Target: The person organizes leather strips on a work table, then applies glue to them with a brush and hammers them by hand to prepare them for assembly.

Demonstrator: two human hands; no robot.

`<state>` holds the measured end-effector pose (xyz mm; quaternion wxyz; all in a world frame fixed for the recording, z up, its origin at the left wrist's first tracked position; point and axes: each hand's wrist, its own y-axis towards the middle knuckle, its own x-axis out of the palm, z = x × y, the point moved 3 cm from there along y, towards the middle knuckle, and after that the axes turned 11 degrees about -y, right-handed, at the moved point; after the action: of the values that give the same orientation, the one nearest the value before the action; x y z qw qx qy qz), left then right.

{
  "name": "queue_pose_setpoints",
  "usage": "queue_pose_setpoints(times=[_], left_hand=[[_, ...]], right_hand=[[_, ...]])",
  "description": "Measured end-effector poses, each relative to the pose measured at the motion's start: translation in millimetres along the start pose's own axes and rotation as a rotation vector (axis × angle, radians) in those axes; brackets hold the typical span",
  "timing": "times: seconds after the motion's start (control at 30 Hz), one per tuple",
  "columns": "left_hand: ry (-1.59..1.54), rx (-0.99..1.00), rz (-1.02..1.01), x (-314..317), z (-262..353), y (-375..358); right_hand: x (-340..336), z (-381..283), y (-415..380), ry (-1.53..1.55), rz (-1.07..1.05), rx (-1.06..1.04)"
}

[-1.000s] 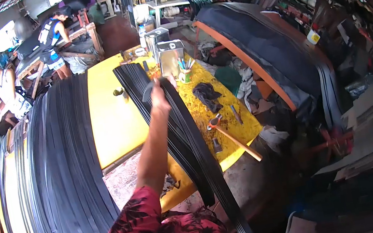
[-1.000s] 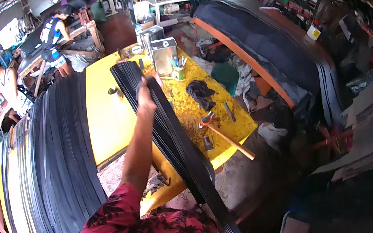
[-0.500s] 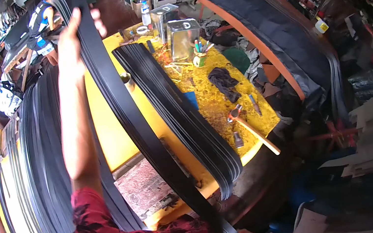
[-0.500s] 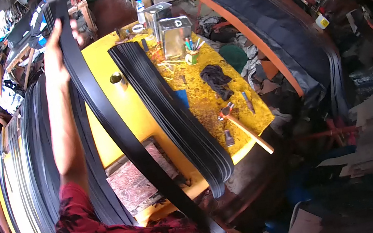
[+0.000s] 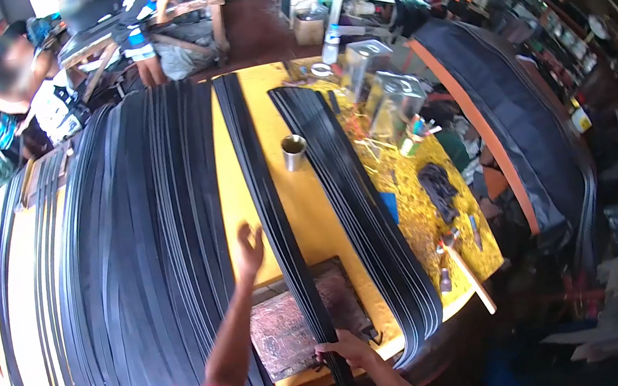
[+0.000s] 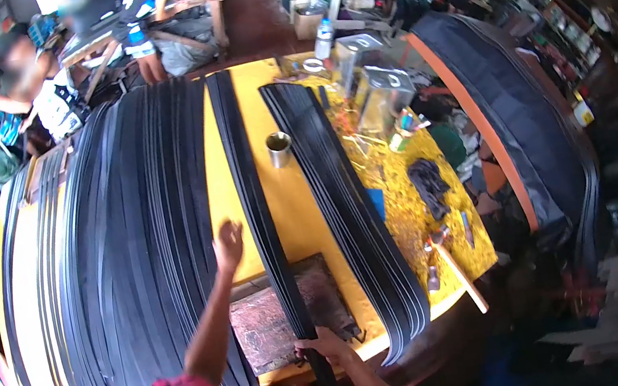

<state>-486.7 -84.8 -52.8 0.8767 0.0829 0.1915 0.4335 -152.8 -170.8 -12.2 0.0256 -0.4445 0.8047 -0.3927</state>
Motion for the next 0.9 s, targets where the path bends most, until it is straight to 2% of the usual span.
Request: queue_pose_setpoints(times=[0.03, 0.07, 0.13, 0.2, 0.27, 0.33, 0.4, 0.43, 0.47, 0.53, 0.6, 0.67, 0.7, 0.77, 0.8, 0.83, 0.87, 0.9], left_hand=[[-0.079, -0.126, 0.039, -1.3, 9.9, -44.9], [-0.151, -0.253, -0.012, -4.9, 19.9, -78.4], [-0.361, -0.395, -0.046, -10.6, 57.7, -119.9], [-0.336, -0.446, 0.012, -14.3, 79.0, -128.9], [-0.233, -0.484, 0.012, -8.5, 65.2, -129.4], [-0.322, -0.546, -0.129, 2.0, 35.9, -112.3], [-0.802, -1.022, -0.298, -12.9, 70.5, -94.2], [-1.184, -1.014, -0.276, 1.3, 46.6, -91.7], [-1.173, -0.994, -0.266, -0.2, 48.7, -87.9], [-1.203, -0.961, -0.301, 2.5, 50.7, -79.5], [-1.209, -0.943, -0.307, 6.0, 41.1, -75.4], [-0.995, -0.964, -0.215, 10.1, 12.8, -73.9], [-0.952, -1.064, -0.170, 7.7, 17.8, -71.5], [-0.913, -1.028, -0.130, 8.8, 19.9, -64.6], [-1.058, -1.047, -0.232, 16.5, -16.7, -63.9], [-1.063, -1.148, -0.119, 11.1, 1.4, -61.5], [-1.167, -1.143, -0.096, 8.9, 4.9, -62.1], [-1.148, -1.099, -0.185, 6.7, -1.8, -62.5]], right_hand=[[2.0, -13.8, -2.1, -0.019, -0.013, 0.015], [4.4, -25.9, -5.3, -0.004, -0.045, 0.040], [5.9, -33.3, 10.7, -0.014, -0.050, 0.098], [2.8, -51.4, 35.6, 0.031, -0.111, 0.084], [11.1, -81.1, 55.2, 0.058, -0.002, 0.067], [7.5, -90.9, 93.1, 0.003, -0.109, 0.030], [21.0, -112.3, 100.9, -0.058, -0.108, -0.050], [16.9, -111.8, 110.6, -0.210, -0.087, -0.094], [18.8, -110.3, 112.1, -0.213, -0.107, -0.109], [17.9, -115.8, 110.5, -0.487, 0.133, -0.353], [13.7, -114.1, 114.6, -0.419, 0.177, -0.313], [6.6, -112.6, 123.6, -0.342, 0.255, -0.476], [-0.4, -104.0, 142.3, -0.353, 0.295, -0.555], [-0.1, -112.8, 143.7, -0.273, 0.250, -0.521], [0.1, -122.4, 139.8, -0.352, 0.233, -0.495], [-7.7, -117.9, 153.6, -0.371, 0.223, -0.506], [-8.4, -121.9, 157.1, -0.396, 0.281, -0.497], [-12.4, -122.2, 155.0, -0.417, 0.298, -0.419]])
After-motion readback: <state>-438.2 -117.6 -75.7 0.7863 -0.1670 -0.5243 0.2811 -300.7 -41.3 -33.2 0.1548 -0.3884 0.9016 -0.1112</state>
